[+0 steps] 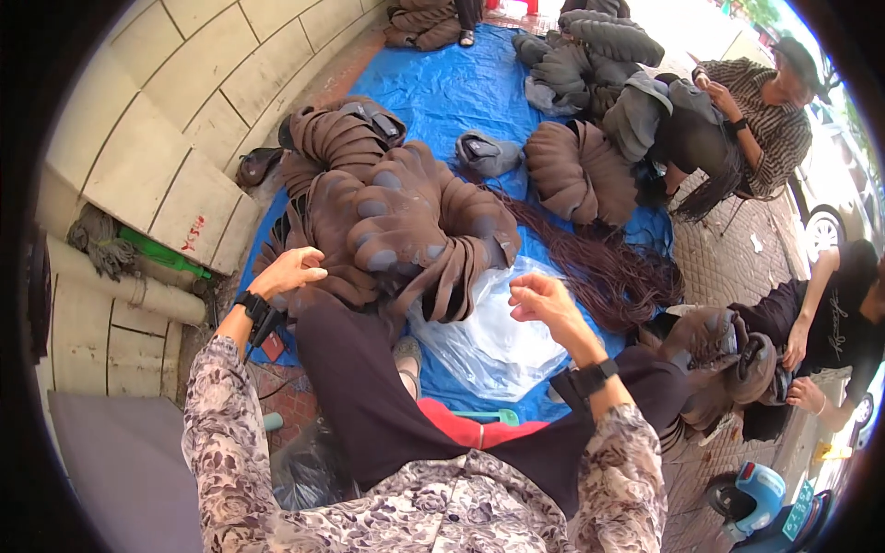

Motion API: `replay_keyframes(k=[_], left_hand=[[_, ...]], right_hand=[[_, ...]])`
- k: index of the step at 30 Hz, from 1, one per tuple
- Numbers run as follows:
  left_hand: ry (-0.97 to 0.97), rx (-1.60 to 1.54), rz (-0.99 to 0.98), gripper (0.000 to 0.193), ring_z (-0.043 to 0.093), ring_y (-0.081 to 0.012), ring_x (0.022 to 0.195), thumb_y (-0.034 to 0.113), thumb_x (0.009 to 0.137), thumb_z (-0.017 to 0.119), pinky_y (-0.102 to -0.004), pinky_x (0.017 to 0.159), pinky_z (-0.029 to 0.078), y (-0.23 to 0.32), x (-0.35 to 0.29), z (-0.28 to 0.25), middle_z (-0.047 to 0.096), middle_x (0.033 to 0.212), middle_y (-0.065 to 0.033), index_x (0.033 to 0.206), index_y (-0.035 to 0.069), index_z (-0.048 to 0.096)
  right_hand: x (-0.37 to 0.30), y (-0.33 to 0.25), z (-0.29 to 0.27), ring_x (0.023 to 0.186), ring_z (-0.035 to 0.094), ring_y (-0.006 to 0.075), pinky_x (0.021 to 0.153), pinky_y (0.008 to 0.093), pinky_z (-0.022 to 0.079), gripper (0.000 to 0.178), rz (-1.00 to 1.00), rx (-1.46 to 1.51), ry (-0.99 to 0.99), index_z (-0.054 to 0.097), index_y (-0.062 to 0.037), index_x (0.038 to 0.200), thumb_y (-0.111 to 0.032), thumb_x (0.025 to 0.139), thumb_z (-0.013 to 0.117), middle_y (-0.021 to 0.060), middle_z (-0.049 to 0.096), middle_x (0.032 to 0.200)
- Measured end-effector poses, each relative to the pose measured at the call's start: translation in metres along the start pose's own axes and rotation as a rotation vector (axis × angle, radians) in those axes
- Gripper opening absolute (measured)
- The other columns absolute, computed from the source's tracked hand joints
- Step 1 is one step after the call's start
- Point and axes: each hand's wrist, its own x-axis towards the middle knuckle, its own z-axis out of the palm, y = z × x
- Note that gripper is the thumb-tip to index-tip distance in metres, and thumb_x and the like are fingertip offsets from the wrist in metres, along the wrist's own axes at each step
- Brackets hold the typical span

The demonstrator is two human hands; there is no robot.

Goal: Insert laces into a manufactured shoe upper or assembly step for shoe manufacturing.

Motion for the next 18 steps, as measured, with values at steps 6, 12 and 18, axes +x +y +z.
replay_keyframes(k=[6,12,18], left_hand=[[0.236,0.014,0.070,0.073,0.046,-0.0298,0.114,0.032,0.070,0.070,-0.0361,0.096,0.037,-0.032,0.086,-0.004,0.046,0.124,-0.0220,0.127,-0.001,0.039],[0.281,0.071,0.246,0.093,0.031,-0.0330,0.127,0.036,0.064,0.072,-0.0374,0.104,0.027,-0.017,0.160,0.010,0.033,0.134,-0.0231,0.134,-0.004,0.026],[-0.110,-0.124,0.220,0.046,0.061,-0.0267,0.090,0.022,0.067,0.070,-0.0351,0.079,0.045,0.005,0.207,0.021,0.064,0.095,-0.0180,0.104,-0.003,0.059]], right_hand=[[0.077,0.116,0.018,0.085,0.059,0.0210,0.070,0.0296,0.049,0.064,0.263,-0.233,0.061,0.048,0.0037,0.118,-0.035,0.072,0.071,0.0147,0.061,0.095],[0.118,0.157,0.086,0.113,0.047,0.0330,0.096,0.0352,0.036,0.099,0.302,-0.330,0.073,0.023,0.0063,0.134,-0.040,0.063,0.075,0.0270,0.047,0.120],[0.127,0.191,0.073,0.121,0.040,0.0327,0.100,0.0352,0.033,0.084,0.288,-0.148,0.250,0.023,0.0027,0.135,-0.025,0.068,0.065,0.0271,0.040,0.129]])
